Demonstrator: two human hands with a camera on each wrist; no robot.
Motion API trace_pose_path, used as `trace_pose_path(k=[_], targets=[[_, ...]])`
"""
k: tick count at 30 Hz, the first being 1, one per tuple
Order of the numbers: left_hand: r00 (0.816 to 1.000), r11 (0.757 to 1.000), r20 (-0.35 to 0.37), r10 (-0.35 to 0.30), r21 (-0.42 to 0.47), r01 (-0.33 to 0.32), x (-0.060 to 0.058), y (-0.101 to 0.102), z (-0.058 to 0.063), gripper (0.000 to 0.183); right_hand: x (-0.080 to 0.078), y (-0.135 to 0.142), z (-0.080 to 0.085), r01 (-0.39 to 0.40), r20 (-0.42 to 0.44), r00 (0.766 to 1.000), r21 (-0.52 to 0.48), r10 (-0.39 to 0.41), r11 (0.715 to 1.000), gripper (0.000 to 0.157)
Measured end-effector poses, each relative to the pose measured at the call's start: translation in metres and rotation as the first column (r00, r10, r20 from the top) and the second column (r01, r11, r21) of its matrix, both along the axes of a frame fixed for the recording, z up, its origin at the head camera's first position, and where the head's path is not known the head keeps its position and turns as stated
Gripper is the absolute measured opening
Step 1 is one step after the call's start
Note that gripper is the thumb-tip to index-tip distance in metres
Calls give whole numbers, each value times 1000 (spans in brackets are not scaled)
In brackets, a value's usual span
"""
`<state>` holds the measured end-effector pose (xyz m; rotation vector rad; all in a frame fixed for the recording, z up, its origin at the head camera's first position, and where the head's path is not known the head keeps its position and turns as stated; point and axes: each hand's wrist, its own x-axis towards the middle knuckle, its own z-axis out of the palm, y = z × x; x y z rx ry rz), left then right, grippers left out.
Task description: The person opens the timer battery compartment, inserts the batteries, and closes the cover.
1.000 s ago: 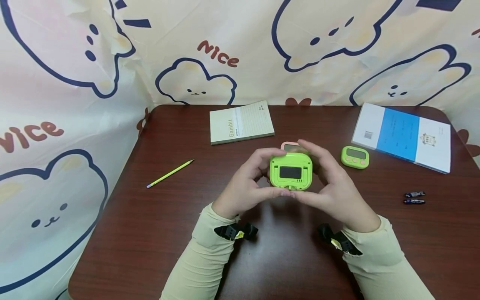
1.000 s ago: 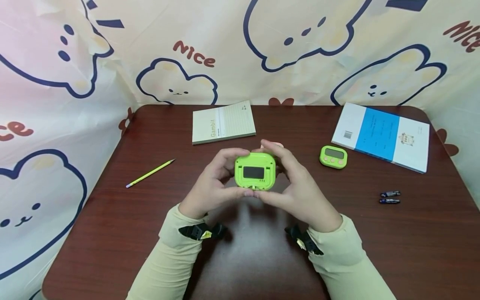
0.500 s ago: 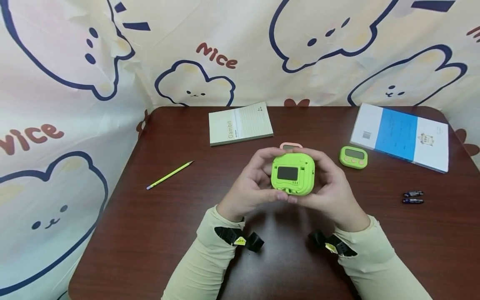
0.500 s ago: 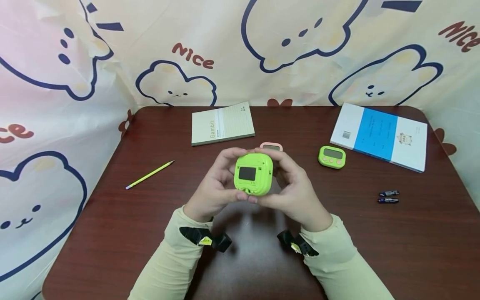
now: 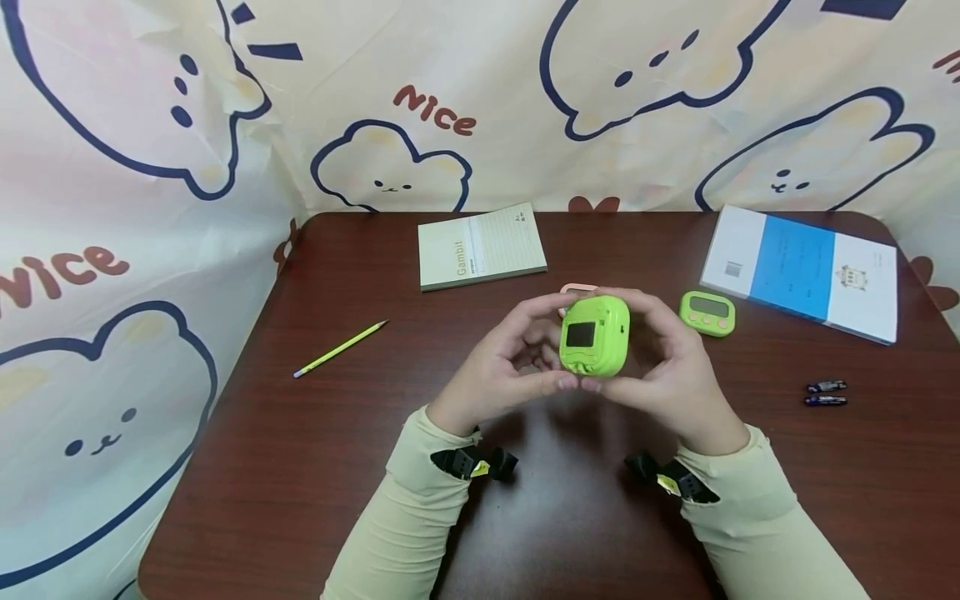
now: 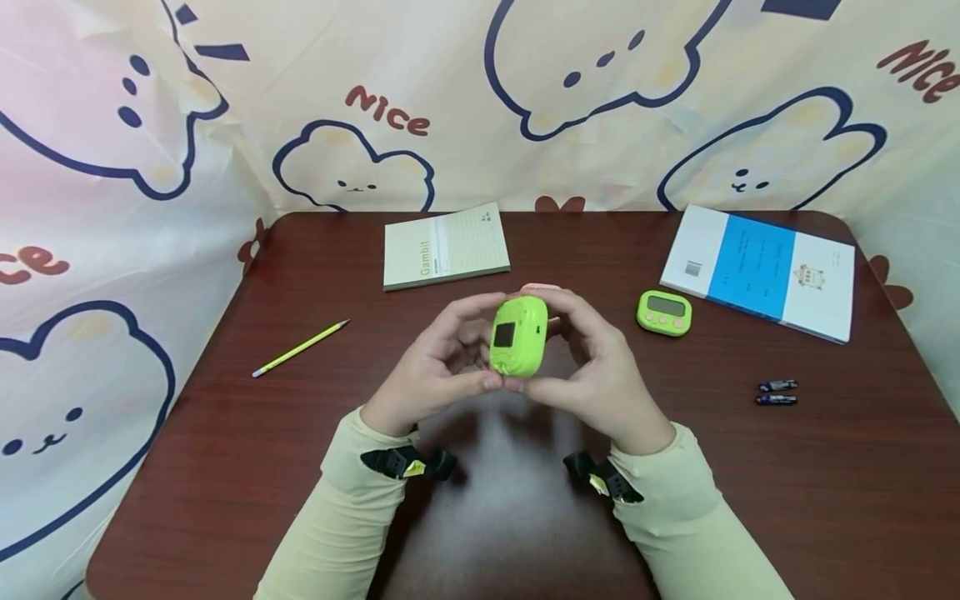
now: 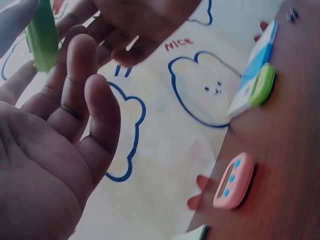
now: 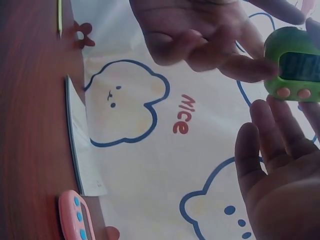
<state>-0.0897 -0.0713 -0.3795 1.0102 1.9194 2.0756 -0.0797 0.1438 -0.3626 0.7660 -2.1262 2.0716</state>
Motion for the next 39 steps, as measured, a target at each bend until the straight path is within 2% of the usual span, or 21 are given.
trace_pose_path(k=[3,7,13,21,32,39], targets=[[997,995,-46,59,-83,-63,0,-3,1,77,-2,2,0,7,11,1000,0,-7,1000,83],[989,984,-102,104,-131,-117,-1,-5,3,78,-4,4,0,-8,9,1000,0,8,1000,83],[982,973,-135,131,-170,-153,-1,-6,4,83,-6,4,-3,3,-26,1000,110,-1,994,84],[976,958,-151,158,-217,-189,-1,-6,5,86,-7,4,-5,1,-38,999,200,7,980,84],[975,937,-143,171,-284,-205,-2,-7,5,82,-7,4,-5,2,-47,999,234,9,972,82],[979,950,-119,168,-244,-193,-2,-8,3,79,-7,3,-4,49,-76,997,255,-31,966,85]])
